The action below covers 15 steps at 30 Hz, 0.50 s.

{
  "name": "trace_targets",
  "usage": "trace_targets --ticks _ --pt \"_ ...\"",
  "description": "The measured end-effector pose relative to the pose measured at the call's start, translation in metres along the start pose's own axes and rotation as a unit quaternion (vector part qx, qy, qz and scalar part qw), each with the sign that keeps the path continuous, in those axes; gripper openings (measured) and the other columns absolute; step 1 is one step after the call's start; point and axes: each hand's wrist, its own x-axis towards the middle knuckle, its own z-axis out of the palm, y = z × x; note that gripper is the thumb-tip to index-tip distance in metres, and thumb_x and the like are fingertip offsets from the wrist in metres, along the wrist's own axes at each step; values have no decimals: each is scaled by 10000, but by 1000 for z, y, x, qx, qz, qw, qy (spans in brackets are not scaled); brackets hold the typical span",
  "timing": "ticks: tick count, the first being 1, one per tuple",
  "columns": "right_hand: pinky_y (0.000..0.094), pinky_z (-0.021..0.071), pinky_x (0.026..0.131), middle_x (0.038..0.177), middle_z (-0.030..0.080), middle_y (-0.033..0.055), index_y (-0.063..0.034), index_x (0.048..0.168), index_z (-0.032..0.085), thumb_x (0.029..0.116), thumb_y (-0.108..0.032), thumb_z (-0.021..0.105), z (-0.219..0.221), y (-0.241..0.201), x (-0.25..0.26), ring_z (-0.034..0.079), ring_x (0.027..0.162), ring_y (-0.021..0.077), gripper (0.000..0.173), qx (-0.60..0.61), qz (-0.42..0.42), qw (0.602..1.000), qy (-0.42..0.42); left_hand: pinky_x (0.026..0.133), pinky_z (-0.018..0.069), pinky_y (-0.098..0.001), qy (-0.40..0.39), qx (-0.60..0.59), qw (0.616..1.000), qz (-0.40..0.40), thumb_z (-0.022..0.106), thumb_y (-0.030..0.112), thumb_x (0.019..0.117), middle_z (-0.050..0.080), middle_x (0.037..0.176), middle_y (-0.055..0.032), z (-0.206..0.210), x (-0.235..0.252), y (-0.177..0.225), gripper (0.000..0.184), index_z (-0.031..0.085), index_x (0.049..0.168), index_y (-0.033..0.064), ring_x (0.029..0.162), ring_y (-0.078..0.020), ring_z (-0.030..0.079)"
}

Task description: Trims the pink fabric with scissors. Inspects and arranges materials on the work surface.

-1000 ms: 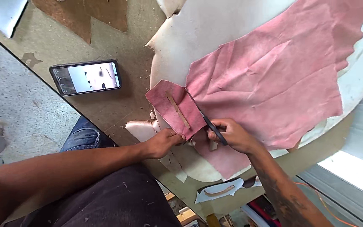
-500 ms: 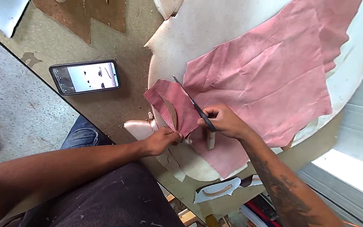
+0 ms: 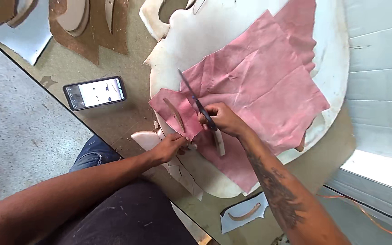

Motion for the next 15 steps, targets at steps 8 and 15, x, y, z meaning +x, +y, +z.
trace_targets --ticks 8,15 --pt "611 491 654 711 642 106 -104 749 671 967 -582 604 -26 27 -24 639 702 307 529 -277 126 913 270 932 578 -453 159 573 759 265 622 357 1002 752 1101 39 -46 -52 60 291 731 1256 265 1045 -142 698" --pt "471 614 845 1145 735 65 -146 1314 668 1031 -309 617 41 15 -77 729 917 198 331 -57 13 929 366 1248 161 -641 140 714 630 271 723 409 917 568 1447 -132 -70 9 83 317 729 1223 326 1544 -383 222"
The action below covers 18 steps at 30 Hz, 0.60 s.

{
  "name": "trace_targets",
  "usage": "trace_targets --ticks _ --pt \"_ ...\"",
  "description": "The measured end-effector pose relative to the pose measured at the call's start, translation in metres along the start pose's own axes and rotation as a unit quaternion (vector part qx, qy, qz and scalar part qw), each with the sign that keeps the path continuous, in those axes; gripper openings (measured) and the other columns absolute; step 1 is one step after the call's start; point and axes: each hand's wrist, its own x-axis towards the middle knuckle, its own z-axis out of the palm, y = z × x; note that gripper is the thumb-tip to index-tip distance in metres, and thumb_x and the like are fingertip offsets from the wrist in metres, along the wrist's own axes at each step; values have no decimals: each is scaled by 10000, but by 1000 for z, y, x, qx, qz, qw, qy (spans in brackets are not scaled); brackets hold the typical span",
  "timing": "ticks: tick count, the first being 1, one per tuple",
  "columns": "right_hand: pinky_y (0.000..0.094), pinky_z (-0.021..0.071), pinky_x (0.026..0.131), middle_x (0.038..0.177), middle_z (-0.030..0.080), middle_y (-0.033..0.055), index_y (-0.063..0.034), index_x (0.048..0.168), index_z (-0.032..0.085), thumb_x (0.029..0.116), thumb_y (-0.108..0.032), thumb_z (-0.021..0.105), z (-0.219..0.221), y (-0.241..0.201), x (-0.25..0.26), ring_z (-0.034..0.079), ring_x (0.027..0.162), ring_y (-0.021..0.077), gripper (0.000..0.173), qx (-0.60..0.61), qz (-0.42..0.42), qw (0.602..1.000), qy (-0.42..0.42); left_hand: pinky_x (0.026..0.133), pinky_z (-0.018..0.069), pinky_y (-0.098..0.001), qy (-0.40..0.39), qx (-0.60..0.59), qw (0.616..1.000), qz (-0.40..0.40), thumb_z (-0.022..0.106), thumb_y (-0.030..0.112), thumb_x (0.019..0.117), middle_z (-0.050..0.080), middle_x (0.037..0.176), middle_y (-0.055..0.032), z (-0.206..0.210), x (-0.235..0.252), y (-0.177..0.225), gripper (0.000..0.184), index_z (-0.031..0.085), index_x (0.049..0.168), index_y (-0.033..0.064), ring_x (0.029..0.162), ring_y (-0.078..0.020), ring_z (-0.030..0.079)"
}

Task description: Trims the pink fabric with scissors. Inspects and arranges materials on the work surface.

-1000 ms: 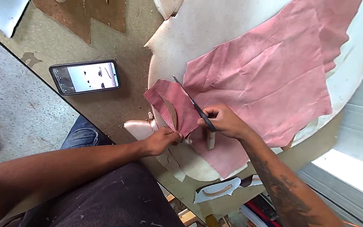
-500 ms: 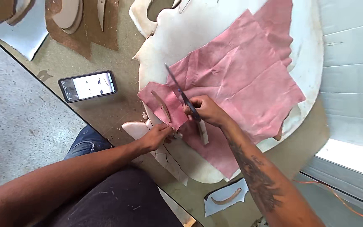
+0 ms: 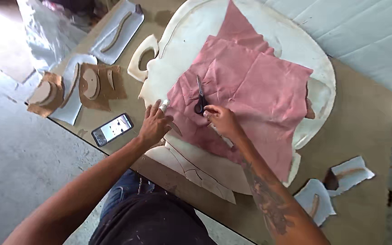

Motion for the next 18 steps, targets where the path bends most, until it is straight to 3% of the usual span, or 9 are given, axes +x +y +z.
trace_targets --ticks 4,7,9,11,13,14,16,18 --pt "397 616 700 1072 737 21 -169 1231 702 1027 -257 626 35 0 -73 703 794 162 235 112 -58 990 63 1264 146 -607 -24 21 998 59 641 383 990 483 1548 -84 -8 14 7 201 755 1120 281 1570 -320 176" --pt "364 607 661 1020 745 11 -152 1207 721 1007 -221 652 65 5 -94 695 754 150 223 226 -29 968 109 1255 219 -570 -33 -72 993 85 581 348 1033 438 1594 -51 -30 14 25 229 776 1083 239 1562 -299 204" --pt "347 605 631 1011 744 27 -133 1280 687 1004 -200 649 80 6 -100 692 732 160 286 312 -20 942 126 1231 282 -555 -61 -151 983 82 530 331 1061 431 1600 -28 -38 11 39 275 771 1078 198 1551 -261 242" --pt "343 595 613 1046 736 40 -129 1348 648 1005 -205 649 89 6 -103 682 726 172 351 375 -41 918 122 1160 412 -490 -87 -224 968 78 509 320 1075 562 1464 -42 -38 8 50 300 760 1085 156 1410 -198 463" --pt "337 570 566 985 729 69 -106 1273 680 998 -204 664 96 6 -101 652 669 184 292 428 -81 892 123 1005 530 -410 -112 -279 951 71 494 296 1085 703 1192 -7 -32 8 58 304 757 1078 143 1125 -127 645" --pt "327 544 537 916 715 87 -92 1203 699 993 -194 671 99 5 -100 626 629 187 235 446 -99 880 127 967 551 -393 -131 -302 942 66 482 281 1092 726 1115 0 -30 9 61 312 756 1078 133 1050 -116 672" --pt "312 528 538 889 698 105 -73 1177 709 992 -169 681 99 4 -97 601 619 183 211 472 -117 864 132 938 555 -387 -160 -326 930 63 463 261 1097 721 1066 -16 -27 14 63 321 745 1063 110 995 -124 674" --pt "309 538 562 904 705 97 -70 1170 714 987 -161 688 98 5 -94 609 638 174 206 473 -118 860 149 995 537 -419 -160 -295 940 61 471 279 1094 707 1172 -35 -24 20 59 326 747 1091 105 1083 -136 663"
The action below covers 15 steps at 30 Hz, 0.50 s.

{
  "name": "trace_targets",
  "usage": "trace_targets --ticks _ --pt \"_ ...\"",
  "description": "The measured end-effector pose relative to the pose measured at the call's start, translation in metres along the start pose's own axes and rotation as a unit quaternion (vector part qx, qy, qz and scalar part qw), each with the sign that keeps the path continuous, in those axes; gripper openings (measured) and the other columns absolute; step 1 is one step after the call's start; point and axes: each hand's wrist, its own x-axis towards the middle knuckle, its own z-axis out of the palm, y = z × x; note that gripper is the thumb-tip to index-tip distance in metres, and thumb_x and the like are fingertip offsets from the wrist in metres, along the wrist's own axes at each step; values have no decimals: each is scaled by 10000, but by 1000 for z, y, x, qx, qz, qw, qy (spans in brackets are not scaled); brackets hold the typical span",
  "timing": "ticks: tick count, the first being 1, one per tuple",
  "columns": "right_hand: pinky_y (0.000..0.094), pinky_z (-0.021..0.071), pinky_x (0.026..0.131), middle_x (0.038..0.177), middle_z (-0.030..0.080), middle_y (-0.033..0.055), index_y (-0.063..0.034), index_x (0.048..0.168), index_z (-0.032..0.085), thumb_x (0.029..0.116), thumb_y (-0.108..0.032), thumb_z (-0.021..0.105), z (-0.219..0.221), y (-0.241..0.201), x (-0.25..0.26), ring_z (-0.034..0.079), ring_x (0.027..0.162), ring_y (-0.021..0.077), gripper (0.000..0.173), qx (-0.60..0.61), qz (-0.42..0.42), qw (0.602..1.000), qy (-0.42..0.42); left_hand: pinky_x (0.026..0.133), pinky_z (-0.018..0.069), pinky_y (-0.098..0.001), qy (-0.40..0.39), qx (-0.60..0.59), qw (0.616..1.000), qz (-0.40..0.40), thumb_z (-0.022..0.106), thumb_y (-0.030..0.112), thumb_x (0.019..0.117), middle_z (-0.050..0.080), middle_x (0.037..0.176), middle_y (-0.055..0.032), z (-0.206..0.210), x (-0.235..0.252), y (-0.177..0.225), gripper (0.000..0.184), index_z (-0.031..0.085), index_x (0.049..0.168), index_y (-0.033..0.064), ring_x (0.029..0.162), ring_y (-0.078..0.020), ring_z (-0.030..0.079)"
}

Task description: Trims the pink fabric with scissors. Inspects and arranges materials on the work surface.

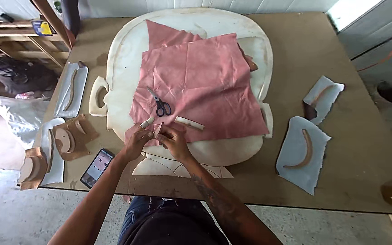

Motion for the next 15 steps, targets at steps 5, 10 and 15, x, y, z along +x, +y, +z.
trace_targets --ticks 5,10,15 --pt "290 520 536 922 721 91 -94 1180 709 996 -187 680 -9 13 1 611 633 161 208 -3 -21 998 55 1095 470 -548 151 182 971 -36 662 365 989 521 1517 -63 17 -15 -10 303 717 1230 190 1371 -270 512" --pt "328 553 572 963 715 128 -54 1153 719 971 -134 696 -22 21 -4 620 659 196 201 35 -55 994 90 1249 264 -536 153 304 940 -31 773 629 804 460 1583 -27 77 -24 -18 562 725 1225 259 1527 -253 312" --pt "382 632 771 1152 719 117 -46 1206 708 947 -148 726 -32 10 -17 710 913 234 279 -15 -90 986 138 1209 368 -460 201 263 943 -46 581 344 1030 580 1481 14 78 0 -17 283 747 1189 179 1421 -175 482"
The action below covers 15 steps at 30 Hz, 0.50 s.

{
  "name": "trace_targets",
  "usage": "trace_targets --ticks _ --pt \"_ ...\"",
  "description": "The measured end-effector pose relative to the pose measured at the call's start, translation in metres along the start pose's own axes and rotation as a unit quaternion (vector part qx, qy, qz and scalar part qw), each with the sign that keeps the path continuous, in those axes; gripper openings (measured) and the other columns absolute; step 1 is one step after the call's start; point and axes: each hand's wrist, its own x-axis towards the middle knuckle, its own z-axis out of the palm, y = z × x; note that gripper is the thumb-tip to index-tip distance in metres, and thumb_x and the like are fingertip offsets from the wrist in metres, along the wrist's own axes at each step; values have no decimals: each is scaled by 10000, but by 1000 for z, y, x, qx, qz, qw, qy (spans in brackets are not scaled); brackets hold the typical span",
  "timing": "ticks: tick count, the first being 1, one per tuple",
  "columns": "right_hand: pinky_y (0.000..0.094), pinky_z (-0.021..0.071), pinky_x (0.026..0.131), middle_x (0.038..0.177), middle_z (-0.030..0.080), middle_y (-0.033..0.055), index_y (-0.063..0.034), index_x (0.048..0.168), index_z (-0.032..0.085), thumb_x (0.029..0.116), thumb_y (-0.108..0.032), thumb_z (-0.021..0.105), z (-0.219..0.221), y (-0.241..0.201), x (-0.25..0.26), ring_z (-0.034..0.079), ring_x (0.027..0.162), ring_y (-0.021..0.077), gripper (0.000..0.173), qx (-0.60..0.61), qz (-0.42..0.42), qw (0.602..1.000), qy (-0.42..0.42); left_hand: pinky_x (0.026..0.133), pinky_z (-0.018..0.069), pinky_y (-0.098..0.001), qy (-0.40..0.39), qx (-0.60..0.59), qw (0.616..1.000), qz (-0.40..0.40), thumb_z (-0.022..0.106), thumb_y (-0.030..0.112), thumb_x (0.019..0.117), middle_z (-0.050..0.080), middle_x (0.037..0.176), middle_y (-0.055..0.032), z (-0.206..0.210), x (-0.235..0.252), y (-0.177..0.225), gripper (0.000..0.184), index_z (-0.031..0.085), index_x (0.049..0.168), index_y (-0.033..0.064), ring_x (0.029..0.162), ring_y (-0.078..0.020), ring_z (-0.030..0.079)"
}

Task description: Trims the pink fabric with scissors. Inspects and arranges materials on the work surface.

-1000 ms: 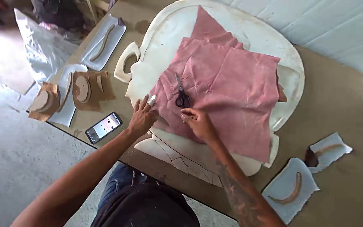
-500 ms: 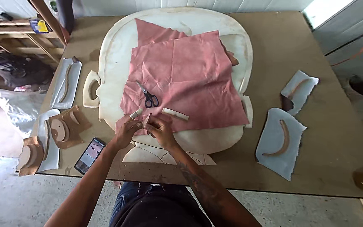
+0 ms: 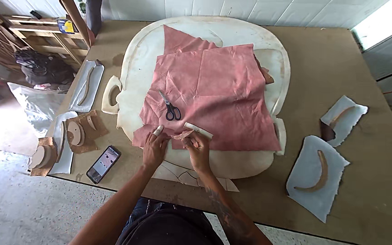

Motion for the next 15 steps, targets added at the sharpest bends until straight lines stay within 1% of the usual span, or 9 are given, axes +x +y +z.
trace_targets --ticks 1,2,4,6,7,9,12,14,15 --pt "397 635 835 1194 709 106 -54 1212 704 954 -169 720 -1 -4 -1 710 998 238 283 -19 -9 1000 -3 1110 476 -464 14 -39 999 -33 581 304 1037 635 1404 -16 -9 2 4 278 735 1201 140 1298 -189 591" --pt "404 634 858 1200 707 94 -64 1206 704 958 -182 714 -1 -8 -3 708 1024 234 274 -38 -18 999 -5 1024 539 -500 22 -85 994 -71 571 274 1044 675 1309 -64 -22 5 8 279 710 1215 102 1188 -226 655" --pt "390 638 819 1148 709 54 -98 1161 707 960 -204 711 5 -13 -5 705 987 197 227 -89 -37 995 -14 955 553 -543 38 -166 976 -135 515 262 1074 688 1185 -115 -54 8 20 301 649 1268 76 1090 -266 672" --pt "362 634 764 1113 704 26 -117 1117 729 943 -203 734 18 -19 -6 696 950 159 195 -140 -54 988 -27 815 596 -515 66 -220 958 -171 469 301 1094 704 1028 -94 -79 7 31 295 620 1263 113 923 -234 703" --pt "345 631 755 1092 704 10 -129 1102 740 935 -210 746 27 -24 -6 693 942 137 186 -168 -57 984 -34 771 608 -490 79 -252 948 -178 456 299 1101 704 977 -78 -89 5 37 281 615 1257 127 868 -214 708" --pt "312 621 770 1076 689 -17 -163 1133 757 935 -266 746 49 -36 -6 677 945 95 224 -222 -58 972 -52 774 620 -435 95 -322 925 -176 437 259 1109 710 962 -53 -104 3 48 249 613 1233 136 858 -183 715" --pt "300 609 795 1052 675 -23 -184 1150 775 919 -296 762 81 -45 -12 662 933 74 258 -274 -86 956 -53 794 615 -415 119 -393 895 -175 444 227 1106 713 989 -61 -123 -8 60 250 634 1227 118 880 -187 710" --pt "301 605 764 1004 670 -14 -179 1120 785 898 -248 773 99 -49 -15 657 891 85 233 -283 -117 951 -49 790 618 -408 133 -395 894 -164 520 223 1078 724 975 -57 -135 -18 62 221 638 1231 115 870 -189 713" --pt "302 607 760 992 669 -8 -170 1103 792 884 -205 770 107 -51 -16 657 883 91 223 -283 -128 949 -51 771 629 -406 137 -398 892 -163 604 212 1040 738 958 -65 -140 -24 61 230 632 1246 114 845 -198 725"
